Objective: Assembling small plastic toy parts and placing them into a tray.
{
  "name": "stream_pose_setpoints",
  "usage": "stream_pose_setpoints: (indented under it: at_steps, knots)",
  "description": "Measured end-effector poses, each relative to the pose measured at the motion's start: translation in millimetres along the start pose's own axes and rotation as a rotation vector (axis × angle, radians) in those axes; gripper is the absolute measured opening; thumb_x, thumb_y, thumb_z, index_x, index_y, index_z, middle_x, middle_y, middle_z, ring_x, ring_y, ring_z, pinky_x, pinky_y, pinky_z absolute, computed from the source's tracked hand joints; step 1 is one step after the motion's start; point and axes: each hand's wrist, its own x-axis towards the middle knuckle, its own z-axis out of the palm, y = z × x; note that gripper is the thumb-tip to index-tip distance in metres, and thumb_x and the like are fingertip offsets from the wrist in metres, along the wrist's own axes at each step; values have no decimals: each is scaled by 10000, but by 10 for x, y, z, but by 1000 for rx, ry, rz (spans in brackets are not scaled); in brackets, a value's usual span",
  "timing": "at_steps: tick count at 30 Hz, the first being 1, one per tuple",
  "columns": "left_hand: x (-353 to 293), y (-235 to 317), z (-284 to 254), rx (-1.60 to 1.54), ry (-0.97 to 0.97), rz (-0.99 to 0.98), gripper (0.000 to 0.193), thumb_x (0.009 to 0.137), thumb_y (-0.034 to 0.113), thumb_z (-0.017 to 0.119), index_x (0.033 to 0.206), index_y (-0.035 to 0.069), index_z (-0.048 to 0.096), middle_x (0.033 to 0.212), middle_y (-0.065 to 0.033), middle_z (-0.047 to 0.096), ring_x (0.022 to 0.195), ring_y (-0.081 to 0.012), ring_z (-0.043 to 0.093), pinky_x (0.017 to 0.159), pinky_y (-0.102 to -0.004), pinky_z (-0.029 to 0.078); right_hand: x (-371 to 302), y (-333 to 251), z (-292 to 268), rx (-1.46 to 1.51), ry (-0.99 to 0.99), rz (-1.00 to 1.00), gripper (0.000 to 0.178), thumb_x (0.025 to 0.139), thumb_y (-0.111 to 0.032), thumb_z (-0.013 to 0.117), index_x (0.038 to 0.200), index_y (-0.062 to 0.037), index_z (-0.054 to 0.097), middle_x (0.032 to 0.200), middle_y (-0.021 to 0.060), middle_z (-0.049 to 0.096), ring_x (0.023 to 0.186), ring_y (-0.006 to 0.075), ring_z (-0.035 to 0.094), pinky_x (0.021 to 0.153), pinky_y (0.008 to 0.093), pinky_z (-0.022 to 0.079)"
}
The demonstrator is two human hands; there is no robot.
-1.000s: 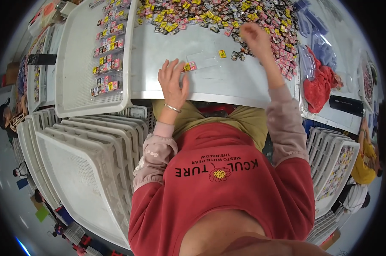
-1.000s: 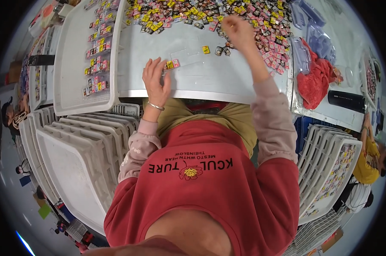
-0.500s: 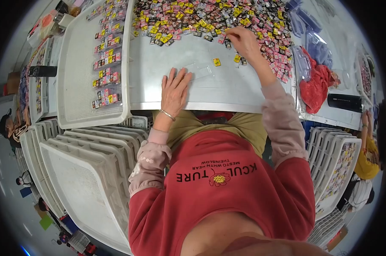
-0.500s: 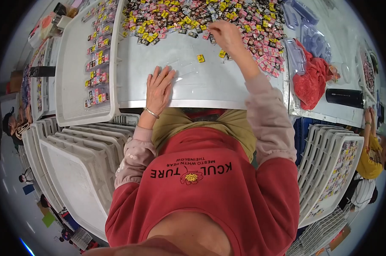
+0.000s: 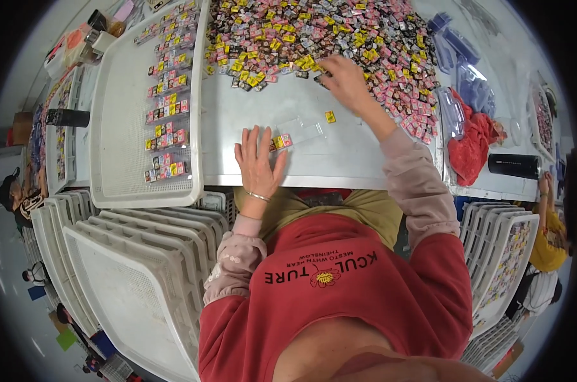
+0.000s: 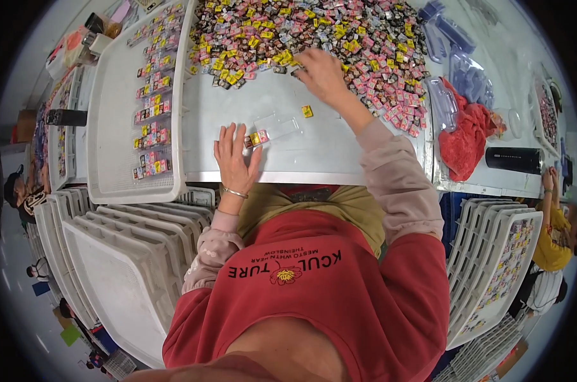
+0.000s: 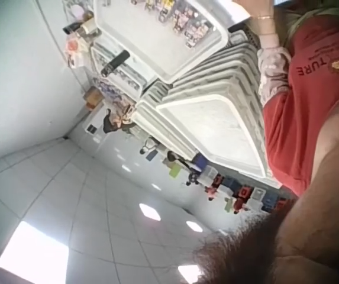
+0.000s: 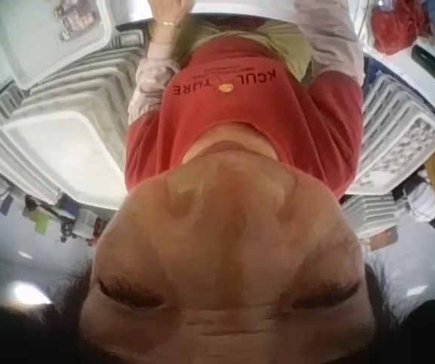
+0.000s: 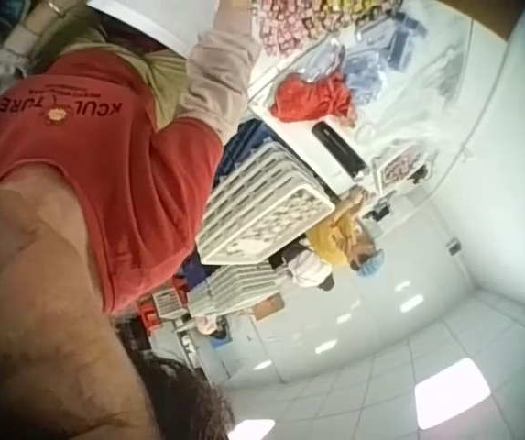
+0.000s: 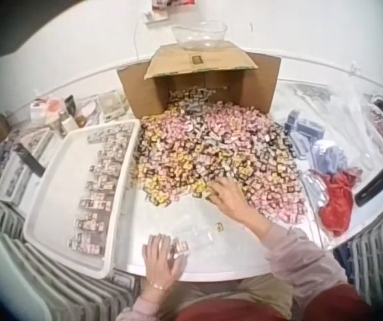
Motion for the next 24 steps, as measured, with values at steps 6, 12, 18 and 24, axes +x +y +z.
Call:
stream_pose_setpoints:
  at_steps: [6, 12, 18, 24]
  knots:
    - [17, 7, 28, -82, 87, -48, 518, 879, 165, 550, 1361, 15, 435, 1365, -192, 434, 1320, -388, 346, 1087, -533, 234, 1061, 398, 115, 294, 109, 84, 231, 824, -80, 583, 1033, -107, 678, 1082, 144, 628, 964, 315, 620, 821, 408, 505]
    - [30, 17, 31, -128, 178, -70, 512, 839, 10, 497, 1346, -19, 435, 1333, -211, 454, 1278, -387, 391, 1064, -466, 307, 1313, 360, 523, -301, -61, 4, 409, 752, 7, 623, 1137, -124, 656, 1063, 145, 615, 1011, 323, 607, 885, 408, 501]
    - [20, -23, 32, -107, 175, -30, 493, 855, -4, 470, 1348, -8, 442, 1339, -209, 461, 1256, -369, 426, 1048, -430, 338, 965, 459, 271, -197, -51, -63, 358, 736, -8, 624, 1083, -90, 655, 1071, 143, 611, 993, 345, 607, 860, 427, 503]
    - [11, -6, 32, -103, 179, -31, 500, 832, 1, 530, 1328, 22, 469, 1313, -197, 465, 1237, -380, 425, 1031, -460, 341, 685, 31, -83, -269, 54, -177, 272, 732, -124, 682, 1003, -146, 669, 1015, 97, 617, 932, 284, 589, 756, 411, 496]
